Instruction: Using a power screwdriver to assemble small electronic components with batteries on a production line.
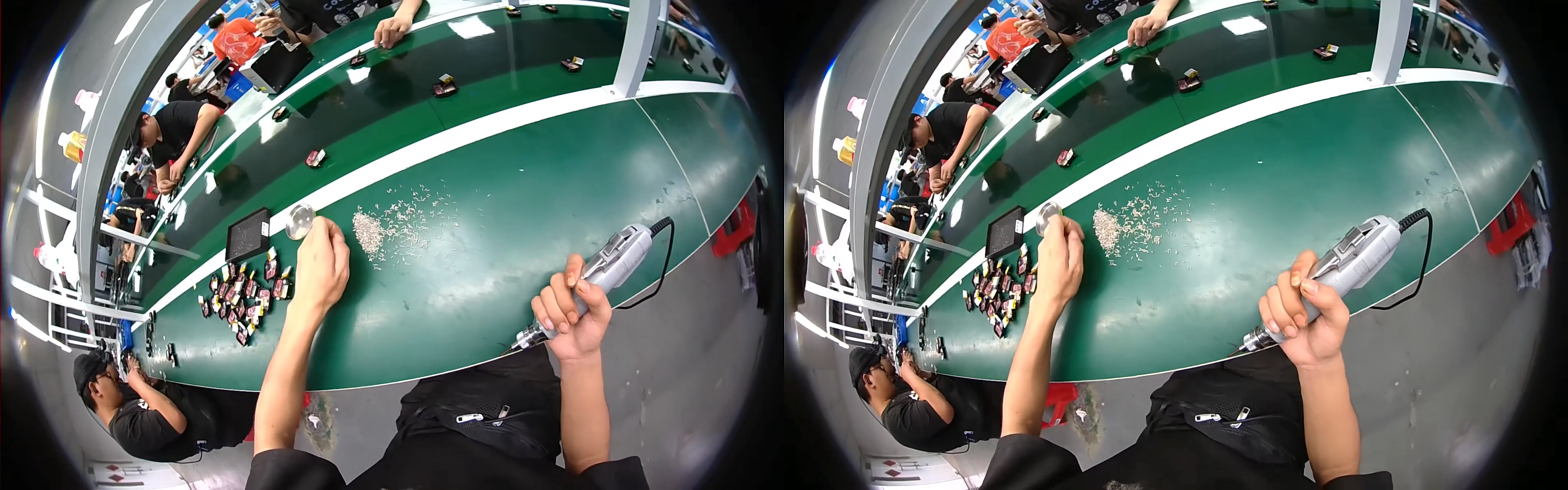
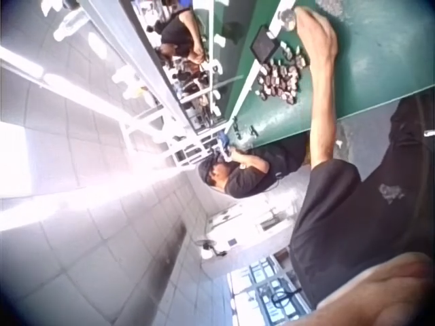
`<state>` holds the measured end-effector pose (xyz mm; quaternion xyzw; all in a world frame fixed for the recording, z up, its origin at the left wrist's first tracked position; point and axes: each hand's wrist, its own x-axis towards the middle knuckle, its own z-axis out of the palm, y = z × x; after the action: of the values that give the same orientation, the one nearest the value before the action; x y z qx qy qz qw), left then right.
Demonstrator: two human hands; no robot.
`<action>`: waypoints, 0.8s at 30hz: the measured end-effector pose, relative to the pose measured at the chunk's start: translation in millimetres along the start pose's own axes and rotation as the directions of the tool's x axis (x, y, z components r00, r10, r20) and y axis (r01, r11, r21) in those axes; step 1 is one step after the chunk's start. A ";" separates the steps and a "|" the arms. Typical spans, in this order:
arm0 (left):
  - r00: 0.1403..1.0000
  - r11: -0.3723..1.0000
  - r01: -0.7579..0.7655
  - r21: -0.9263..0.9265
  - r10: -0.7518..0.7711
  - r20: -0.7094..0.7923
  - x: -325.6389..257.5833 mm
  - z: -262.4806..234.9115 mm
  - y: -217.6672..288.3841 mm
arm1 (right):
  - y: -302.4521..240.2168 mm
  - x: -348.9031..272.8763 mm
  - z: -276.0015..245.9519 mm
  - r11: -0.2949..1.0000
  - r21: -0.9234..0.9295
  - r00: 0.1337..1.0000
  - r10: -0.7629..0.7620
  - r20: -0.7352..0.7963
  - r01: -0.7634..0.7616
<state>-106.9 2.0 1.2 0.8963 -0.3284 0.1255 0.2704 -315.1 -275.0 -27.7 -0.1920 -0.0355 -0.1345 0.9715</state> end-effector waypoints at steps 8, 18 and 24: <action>0.995 0.986 0.058 -0.159 -0.070 -0.076 -49.7 -9.0 49.2 | 3.5 5.3 1.7 1.000 -0.001 1.000 0.000 0.011 0.000; 0.973 0.760 0.187 -0.623 -0.232 0.010 -81.1 10.0 88.3 | 9.0 1.3 7.9 0.998 -0.048 0.997 -0.051 -0.051 0.048; 0.950 0.238 0.283 -0.929 -0.201 0.238 -101.9 21.0 130.0 | 12.2 4.3 38.9 0.993 0.017 0.977 -0.119 0.174 0.118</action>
<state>-268.0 -39.7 -4.8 0.5975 -0.2044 -0.1702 0.7564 -308.3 -250.2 4.3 -0.1974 -0.1326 -0.1746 0.9555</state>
